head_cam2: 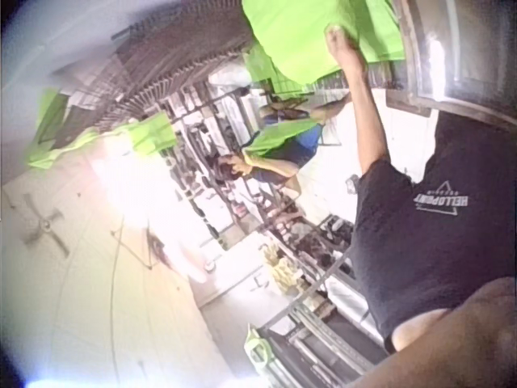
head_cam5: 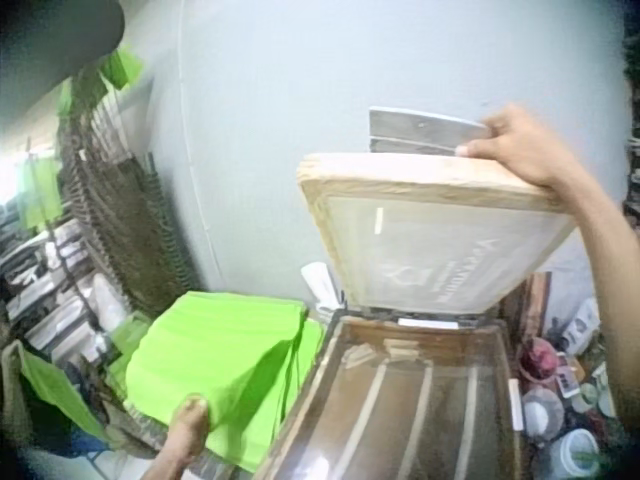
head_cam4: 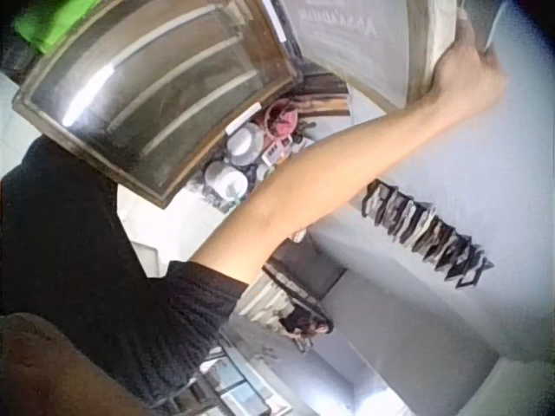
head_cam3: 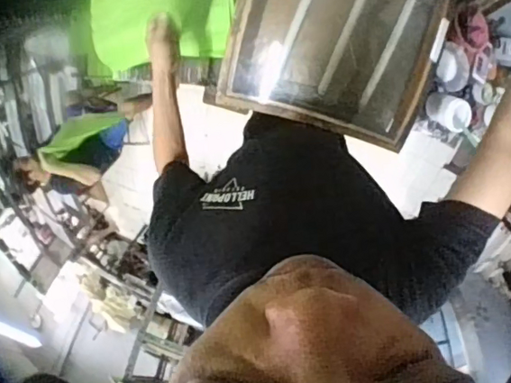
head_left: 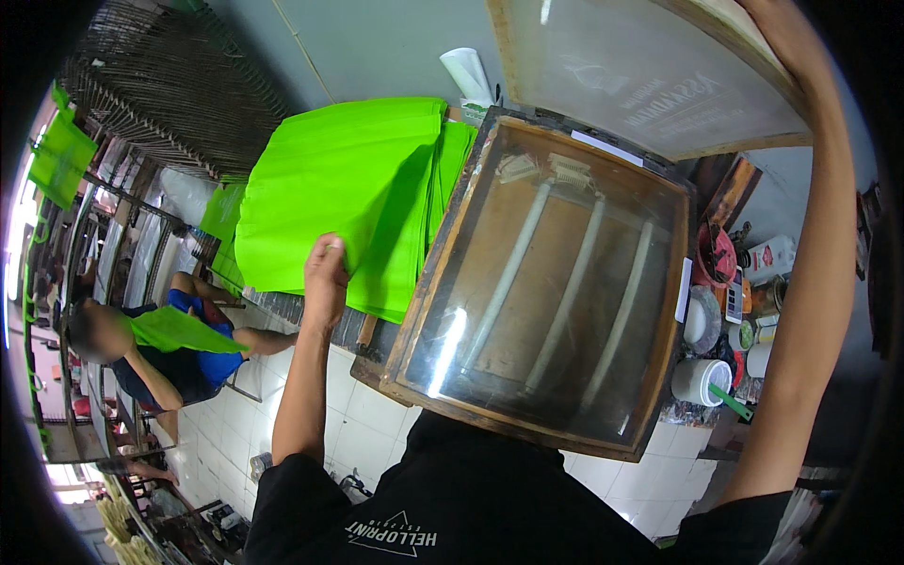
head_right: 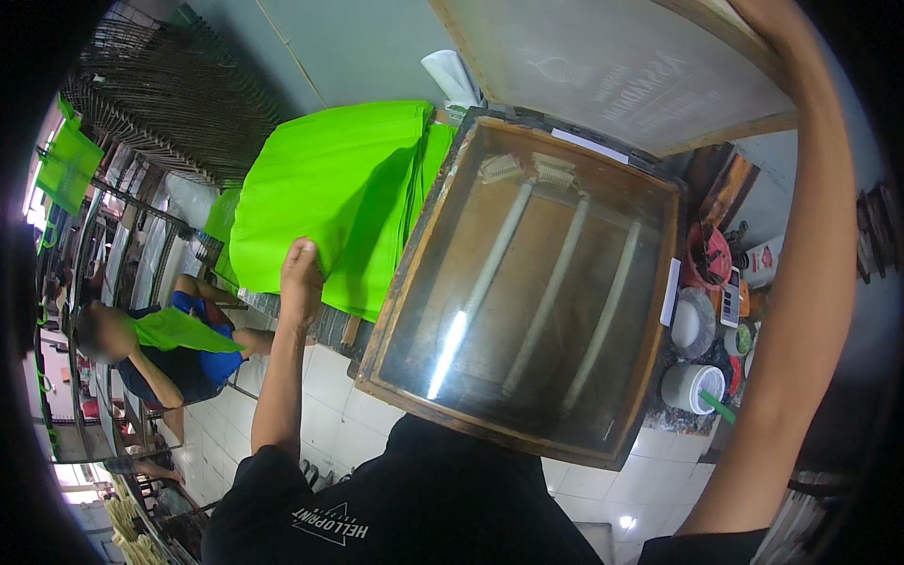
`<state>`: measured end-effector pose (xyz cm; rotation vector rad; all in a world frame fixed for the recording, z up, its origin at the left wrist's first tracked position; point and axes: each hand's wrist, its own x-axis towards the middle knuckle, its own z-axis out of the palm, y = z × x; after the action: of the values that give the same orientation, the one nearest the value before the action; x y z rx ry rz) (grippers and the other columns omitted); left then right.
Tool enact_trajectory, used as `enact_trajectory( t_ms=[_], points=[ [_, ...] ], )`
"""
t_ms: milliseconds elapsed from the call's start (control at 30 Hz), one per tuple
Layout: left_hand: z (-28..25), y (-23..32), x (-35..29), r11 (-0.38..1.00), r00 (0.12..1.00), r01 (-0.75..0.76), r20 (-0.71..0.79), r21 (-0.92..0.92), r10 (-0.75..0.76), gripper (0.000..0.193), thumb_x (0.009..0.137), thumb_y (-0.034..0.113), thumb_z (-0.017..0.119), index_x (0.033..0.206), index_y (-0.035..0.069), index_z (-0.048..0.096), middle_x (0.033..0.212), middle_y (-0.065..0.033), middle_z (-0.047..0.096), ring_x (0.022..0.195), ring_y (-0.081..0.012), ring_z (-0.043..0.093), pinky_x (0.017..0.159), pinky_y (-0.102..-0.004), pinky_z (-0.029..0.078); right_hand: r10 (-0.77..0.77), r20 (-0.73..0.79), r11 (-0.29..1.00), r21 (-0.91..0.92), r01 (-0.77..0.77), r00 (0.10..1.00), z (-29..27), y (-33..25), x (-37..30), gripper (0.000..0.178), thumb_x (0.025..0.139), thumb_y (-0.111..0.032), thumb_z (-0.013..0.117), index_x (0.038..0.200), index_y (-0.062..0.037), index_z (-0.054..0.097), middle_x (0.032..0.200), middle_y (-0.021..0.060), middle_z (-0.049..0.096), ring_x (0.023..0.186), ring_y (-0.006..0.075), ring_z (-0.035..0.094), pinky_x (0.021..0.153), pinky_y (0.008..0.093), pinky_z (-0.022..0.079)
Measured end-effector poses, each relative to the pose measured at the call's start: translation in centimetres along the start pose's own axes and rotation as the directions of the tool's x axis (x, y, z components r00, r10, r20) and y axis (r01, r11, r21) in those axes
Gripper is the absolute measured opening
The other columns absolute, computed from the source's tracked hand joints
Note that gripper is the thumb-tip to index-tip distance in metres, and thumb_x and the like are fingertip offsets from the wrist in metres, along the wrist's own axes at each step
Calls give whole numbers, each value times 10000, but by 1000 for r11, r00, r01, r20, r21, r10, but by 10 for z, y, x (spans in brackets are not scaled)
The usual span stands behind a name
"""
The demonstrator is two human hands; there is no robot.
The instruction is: The person performs screen printing by placing sheets of paper and green bags onto a base, lowering a wooden frame with a screen, and using a squeegee to spread white ink across the screen. They lift the frame after each print and move the finished items aside.
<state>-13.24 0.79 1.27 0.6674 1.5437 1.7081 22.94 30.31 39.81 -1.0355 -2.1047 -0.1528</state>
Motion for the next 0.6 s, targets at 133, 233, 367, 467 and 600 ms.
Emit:
enact_trajectory(
  t_ms=[133, 233, 367, 467, 600],
  points=[
    [79, 19, -42, 789, 810, -370, 587, 490, 15, 236, 1041, 281, 570, 1107, 93, 698, 1559, -119, 475, 1503, -300, 346, 1269, -478, 146, -69, -72, 997, 12, 70, 995, 14, -4, -9, 391, 842, -319, 784, 903, 67, 755, 748, 174, 724, 638, 210, 640, 632, 364, 503],
    [152, -47, -63, 723, 498, -617, 865, 312, 52, 228, 1028, 286, 576, 1114, 123, 711, 1561, -148, 455, 1526, -292, 298, 1270, -541, 48, -24, -5, 999, -27, 23, 1000, -1, 16, 8, 428, 830, -349, 791, 882, 75, 757, 731, 193, 717, 627, 232, 640, 625, 392, 506],
    [227, -72, -127, 606, 284, -776, 954, 173, 92, 252, 966, 271, 665, 1170, 130, 707, 1521, -128, 513, 1484, -291, 385, 1254, -573, 144, -69, 58, 996, -55, 72, 996, 1, 25, 17, 486, 822, -379, 791, 923, 95, 760, 804, 245, 729, 680, 281, 674, 680, 436, 537],
    [276, -64, -158, 678, 270, -723, 957, 130, 104, 316, 939, 260, 693, 1220, 115, 692, 1441, -143, 576, 1406, -301, 477, 1230, -546, 234, -126, 22, 991, -34, 127, 992, 7, 36, 20, 508, 824, -388, 784, 955, 102, 758, 882, 278, 738, 767, 335, 711, 745, 451, 559],
    [336, -67, -105, 684, 455, -695, 872, 221, 180, 419, 896, 254, 736, 1260, 59, 663, 1238, -206, 661, 1188, -353, 598, 1055, -513, 428, -223, -18, 973, -60, 222, 975, 9, 50, 26, 510, 826, -397, 778, 1002, 82, 761, 958, 302, 732, 879, 395, 721, 842, 474, 557]
  ],
)
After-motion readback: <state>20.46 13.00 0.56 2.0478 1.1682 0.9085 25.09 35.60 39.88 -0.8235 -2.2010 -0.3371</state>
